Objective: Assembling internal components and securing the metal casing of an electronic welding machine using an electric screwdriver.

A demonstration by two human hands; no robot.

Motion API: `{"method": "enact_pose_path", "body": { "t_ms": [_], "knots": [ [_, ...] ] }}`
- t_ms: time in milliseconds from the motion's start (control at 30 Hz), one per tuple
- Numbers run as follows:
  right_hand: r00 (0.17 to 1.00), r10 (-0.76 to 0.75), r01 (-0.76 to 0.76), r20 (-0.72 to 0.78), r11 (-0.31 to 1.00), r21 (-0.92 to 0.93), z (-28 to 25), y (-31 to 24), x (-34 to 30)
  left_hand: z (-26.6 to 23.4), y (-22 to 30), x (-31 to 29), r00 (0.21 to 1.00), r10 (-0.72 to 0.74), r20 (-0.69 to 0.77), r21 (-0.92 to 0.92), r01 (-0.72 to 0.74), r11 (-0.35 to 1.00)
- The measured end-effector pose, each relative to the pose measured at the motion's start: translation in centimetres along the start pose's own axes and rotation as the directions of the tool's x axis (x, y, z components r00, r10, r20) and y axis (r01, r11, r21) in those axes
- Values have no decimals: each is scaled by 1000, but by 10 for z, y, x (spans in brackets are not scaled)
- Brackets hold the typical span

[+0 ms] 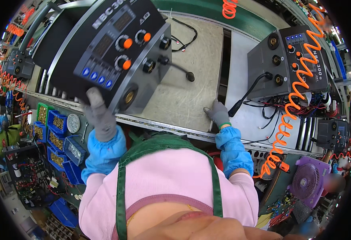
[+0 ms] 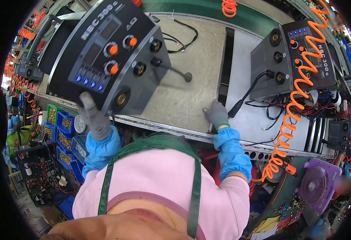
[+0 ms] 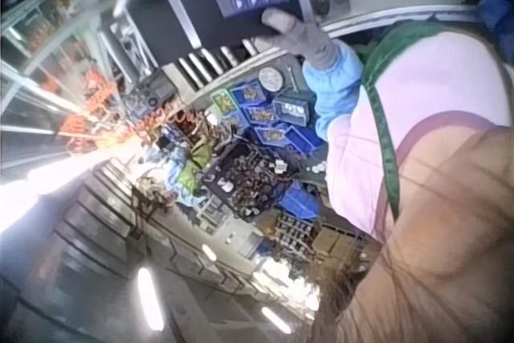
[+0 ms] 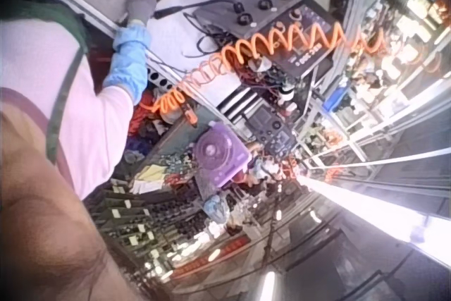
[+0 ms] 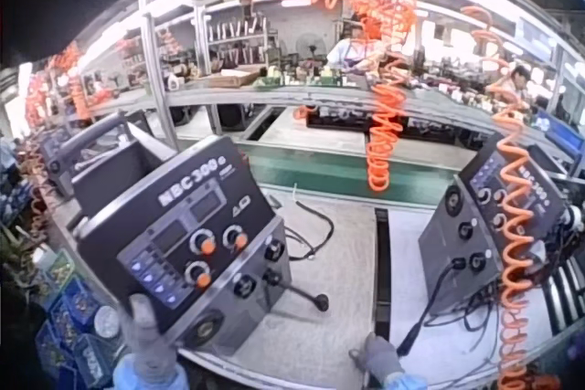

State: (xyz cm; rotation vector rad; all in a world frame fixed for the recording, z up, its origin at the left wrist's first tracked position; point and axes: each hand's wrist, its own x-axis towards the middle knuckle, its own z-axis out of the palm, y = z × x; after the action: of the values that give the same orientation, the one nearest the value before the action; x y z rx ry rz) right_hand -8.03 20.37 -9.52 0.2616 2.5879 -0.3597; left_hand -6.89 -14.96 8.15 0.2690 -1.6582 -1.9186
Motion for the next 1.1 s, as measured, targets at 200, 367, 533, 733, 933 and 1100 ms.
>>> {"method": "enact_pose_path", "body": {
  "t_ms": [200,367,533,733,933,1100],
  "knots": [
    [1000,5,-5,-29,1000,14,9,-14,1,118,-9,15,958,232,169,-268,-182,946],
    [1000,6,-6,-30,1000,23,10,-22,-2,170,-41,38,955,206,216,-23,-206,978],
    [999,-42,42,-15,999,-35,5,-26,-6,189,-39,49,978,92,187,331,-151,932],
    [970,1,15,-243,998,62,13,-13,-9,50,-2,67,647,556,522,286,-747,601],
    [436,-204,754,-877,614,233,-96,-149,-45,-237,-145,247,876,460,-145,648,-267,713],
    [101,-366,819,-925,558,-131,-180,-246,-31,-212,-121,253,873,-487,-21,-79,484,872]
  ]
}}
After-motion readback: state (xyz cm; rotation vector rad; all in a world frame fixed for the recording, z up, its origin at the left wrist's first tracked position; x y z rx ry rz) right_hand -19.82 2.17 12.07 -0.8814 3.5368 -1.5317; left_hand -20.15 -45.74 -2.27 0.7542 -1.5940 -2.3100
